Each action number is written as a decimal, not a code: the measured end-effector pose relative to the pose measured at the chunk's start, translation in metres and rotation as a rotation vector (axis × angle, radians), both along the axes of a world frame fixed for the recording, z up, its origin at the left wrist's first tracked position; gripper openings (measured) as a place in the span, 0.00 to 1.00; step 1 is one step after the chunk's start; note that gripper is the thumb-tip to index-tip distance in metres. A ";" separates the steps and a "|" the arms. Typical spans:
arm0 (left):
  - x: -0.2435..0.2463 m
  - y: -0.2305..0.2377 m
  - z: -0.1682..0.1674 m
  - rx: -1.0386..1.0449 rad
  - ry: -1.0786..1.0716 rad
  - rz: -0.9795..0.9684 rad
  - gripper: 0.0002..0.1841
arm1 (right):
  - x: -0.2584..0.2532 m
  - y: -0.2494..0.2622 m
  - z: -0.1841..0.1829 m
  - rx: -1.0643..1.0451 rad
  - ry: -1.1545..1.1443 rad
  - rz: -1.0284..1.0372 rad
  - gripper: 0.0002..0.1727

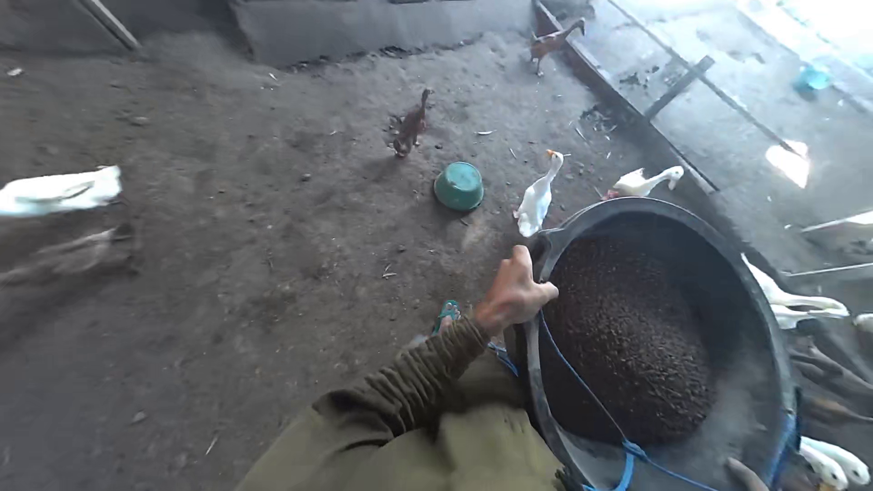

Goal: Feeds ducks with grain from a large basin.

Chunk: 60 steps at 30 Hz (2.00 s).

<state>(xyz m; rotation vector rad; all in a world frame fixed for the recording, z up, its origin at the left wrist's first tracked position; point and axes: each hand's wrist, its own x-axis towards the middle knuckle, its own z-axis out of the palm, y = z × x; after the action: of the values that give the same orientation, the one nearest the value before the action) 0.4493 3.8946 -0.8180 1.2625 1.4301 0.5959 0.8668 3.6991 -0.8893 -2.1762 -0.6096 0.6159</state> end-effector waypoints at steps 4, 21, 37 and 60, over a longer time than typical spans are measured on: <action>-0.023 0.085 -0.010 -0.079 -0.006 -0.033 0.28 | -0.037 0.067 0.009 -0.082 -0.021 -0.054 0.19; -0.145 0.415 -0.008 -0.063 -0.066 -0.367 0.26 | -0.253 0.293 0.028 -0.064 -0.043 -0.356 0.15; -0.213 0.483 -0.019 -0.031 -0.064 -0.334 0.25 | -0.298 0.363 0.019 0.009 -0.050 -0.316 0.13; -0.233 0.515 0.001 -0.081 -0.187 -0.222 0.25 | -0.290 0.435 0.109 -0.022 -0.173 -0.191 0.11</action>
<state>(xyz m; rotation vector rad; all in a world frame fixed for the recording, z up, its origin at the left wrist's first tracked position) 0.2163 4.4091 -0.8174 1.2471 1.1308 0.4867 0.5763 4.1338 -0.7798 -2.2909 -0.4780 0.3363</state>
